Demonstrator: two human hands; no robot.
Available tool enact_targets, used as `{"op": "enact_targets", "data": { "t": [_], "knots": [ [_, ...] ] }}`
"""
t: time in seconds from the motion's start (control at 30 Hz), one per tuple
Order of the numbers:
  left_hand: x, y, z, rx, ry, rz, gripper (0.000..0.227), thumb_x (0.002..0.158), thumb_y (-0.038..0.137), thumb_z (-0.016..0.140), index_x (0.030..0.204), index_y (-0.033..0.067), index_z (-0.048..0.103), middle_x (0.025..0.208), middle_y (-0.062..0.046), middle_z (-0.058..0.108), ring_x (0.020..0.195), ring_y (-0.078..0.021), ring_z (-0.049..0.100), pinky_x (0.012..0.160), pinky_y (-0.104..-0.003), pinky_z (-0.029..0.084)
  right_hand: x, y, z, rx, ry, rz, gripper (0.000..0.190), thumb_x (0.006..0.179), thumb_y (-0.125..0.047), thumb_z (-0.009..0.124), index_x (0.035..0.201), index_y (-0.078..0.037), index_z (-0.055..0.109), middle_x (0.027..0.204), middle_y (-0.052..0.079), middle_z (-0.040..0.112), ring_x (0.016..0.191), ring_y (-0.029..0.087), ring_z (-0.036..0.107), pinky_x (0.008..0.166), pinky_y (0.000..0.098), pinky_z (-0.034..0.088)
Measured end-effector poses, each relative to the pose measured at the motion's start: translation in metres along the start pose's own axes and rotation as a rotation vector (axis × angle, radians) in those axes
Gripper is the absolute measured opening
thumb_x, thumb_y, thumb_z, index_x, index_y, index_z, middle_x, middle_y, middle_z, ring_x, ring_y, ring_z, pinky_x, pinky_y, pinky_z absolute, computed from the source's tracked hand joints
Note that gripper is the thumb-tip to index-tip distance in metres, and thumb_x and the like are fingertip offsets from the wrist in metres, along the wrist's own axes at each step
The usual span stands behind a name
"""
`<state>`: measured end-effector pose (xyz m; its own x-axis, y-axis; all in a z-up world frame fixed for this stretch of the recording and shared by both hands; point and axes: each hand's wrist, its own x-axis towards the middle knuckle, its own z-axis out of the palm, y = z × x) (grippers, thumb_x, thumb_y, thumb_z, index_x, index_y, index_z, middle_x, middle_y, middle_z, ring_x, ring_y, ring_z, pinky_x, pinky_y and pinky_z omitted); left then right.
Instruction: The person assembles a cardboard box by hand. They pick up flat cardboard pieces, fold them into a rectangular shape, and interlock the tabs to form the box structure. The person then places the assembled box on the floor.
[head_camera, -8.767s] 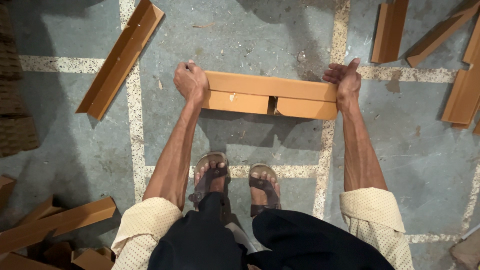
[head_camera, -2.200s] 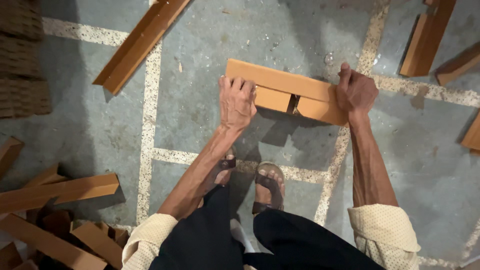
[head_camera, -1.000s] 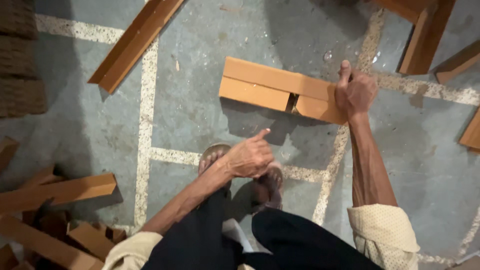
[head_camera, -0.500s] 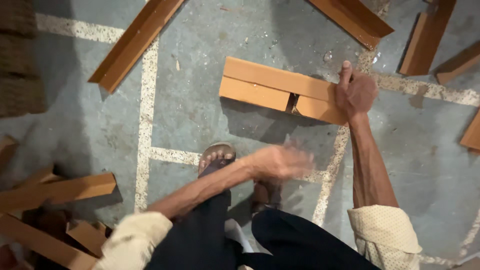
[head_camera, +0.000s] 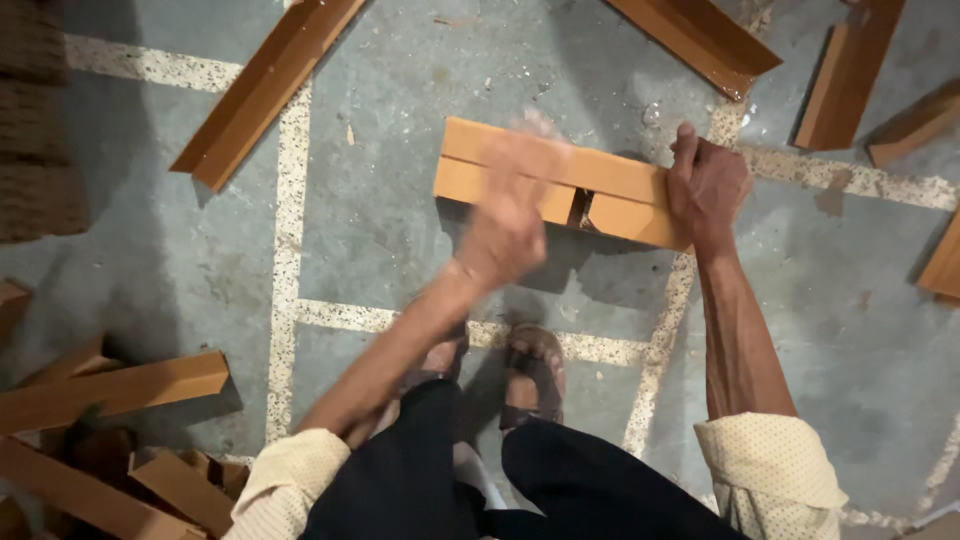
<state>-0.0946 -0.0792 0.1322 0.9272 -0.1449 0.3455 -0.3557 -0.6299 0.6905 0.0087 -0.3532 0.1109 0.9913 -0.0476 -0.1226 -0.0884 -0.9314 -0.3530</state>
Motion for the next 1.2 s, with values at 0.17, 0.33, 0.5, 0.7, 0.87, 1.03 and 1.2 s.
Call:
{"op": "enact_targets", "data": {
  "t": [0.17,0.33,0.5,0.7,0.87,1.03,1.2],
  "knots": [
    [0.071,-0.071,-0.003,0.197,-0.178,-0.211,0.04,0.099,0.025,0.061,0.134,0.0057,0.06,0.113,-0.027,0.067,0.105,-0.0473,0.063,0.098,-0.057,0.047,0.007,-0.02,-0.01,0.098,-0.127,0.286,0.06,0.106,-0.055,0.042,0.095,-0.009,0.08,0.095,0.014,0.076,0.08,0.036,0.074,0.076,0.0473,0.055],
    [0.097,-0.103,0.049,0.215,-0.207,-0.35,0.054,0.104,0.053,0.058,0.087,0.0037,0.074,0.07,-0.023,0.068,0.066,-0.0398,0.07,0.056,-0.049,0.055,0.003,-0.015,-0.006,-0.008,-0.062,0.217,0.053,0.103,-0.054,0.045,0.101,-0.015,0.082,0.092,0.018,0.075,0.091,0.041,0.07,0.085,0.0488,0.053],
    [0.095,-0.099,0.075,0.165,-0.133,-0.317,0.05,0.104,0.047,0.057,0.083,0.0034,0.071,0.07,-0.022,0.069,0.059,-0.0381,0.07,0.05,-0.048,0.053,0.007,-0.007,0.002,-0.034,-0.073,0.161,0.057,0.105,-0.054,0.041,0.099,-0.014,0.082,0.092,0.019,0.074,0.09,0.044,0.069,0.085,0.0507,0.051],
    [0.094,-0.091,0.065,0.14,0.046,-0.185,0.028,0.11,0.033,0.053,0.107,0.0086,0.066,0.085,-0.018,0.072,0.075,-0.0413,0.07,0.062,-0.049,0.053,0.0,-0.069,0.035,0.093,-0.181,0.074,0.063,0.105,-0.052,0.038,0.081,-0.003,0.071,0.081,0.026,0.068,0.075,0.046,0.065,0.075,0.057,0.049],
    [0.093,-0.086,0.048,-0.07,0.129,-0.38,0.027,0.111,0.025,0.047,0.121,0.0075,0.066,0.079,-0.014,0.071,0.075,-0.0363,0.071,0.066,-0.049,0.053,0.002,-0.136,0.056,0.103,-0.145,-0.132,0.042,0.104,-0.038,0.042,0.102,-0.008,0.072,0.093,0.023,0.073,0.082,0.044,0.069,0.075,0.0545,0.054],
    [0.09,-0.088,0.049,0.062,0.157,-0.089,0.021,0.113,0.022,0.055,0.119,0.0046,0.065,0.1,-0.019,0.072,0.087,-0.0394,0.07,0.073,-0.047,0.055,0.0,-0.122,0.051,0.132,-0.084,-0.188,0.038,0.098,-0.035,0.045,0.105,-0.009,0.072,0.093,0.022,0.073,0.084,0.041,0.071,0.077,0.0519,0.056],
    [0.075,-0.11,0.032,0.224,0.083,-0.16,0.019,0.109,0.022,0.06,0.109,0.0058,0.069,0.095,-0.019,0.072,0.081,-0.0408,0.068,0.067,-0.049,0.052,-0.008,-0.075,0.015,0.047,-0.077,-0.135,0.045,0.107,-0.039,0.041,0.108,-0.006,0.071,0.093,0.021,0.073,0.079,0.041,0.069,0.077,0.0534,0.055]
  ]
}}
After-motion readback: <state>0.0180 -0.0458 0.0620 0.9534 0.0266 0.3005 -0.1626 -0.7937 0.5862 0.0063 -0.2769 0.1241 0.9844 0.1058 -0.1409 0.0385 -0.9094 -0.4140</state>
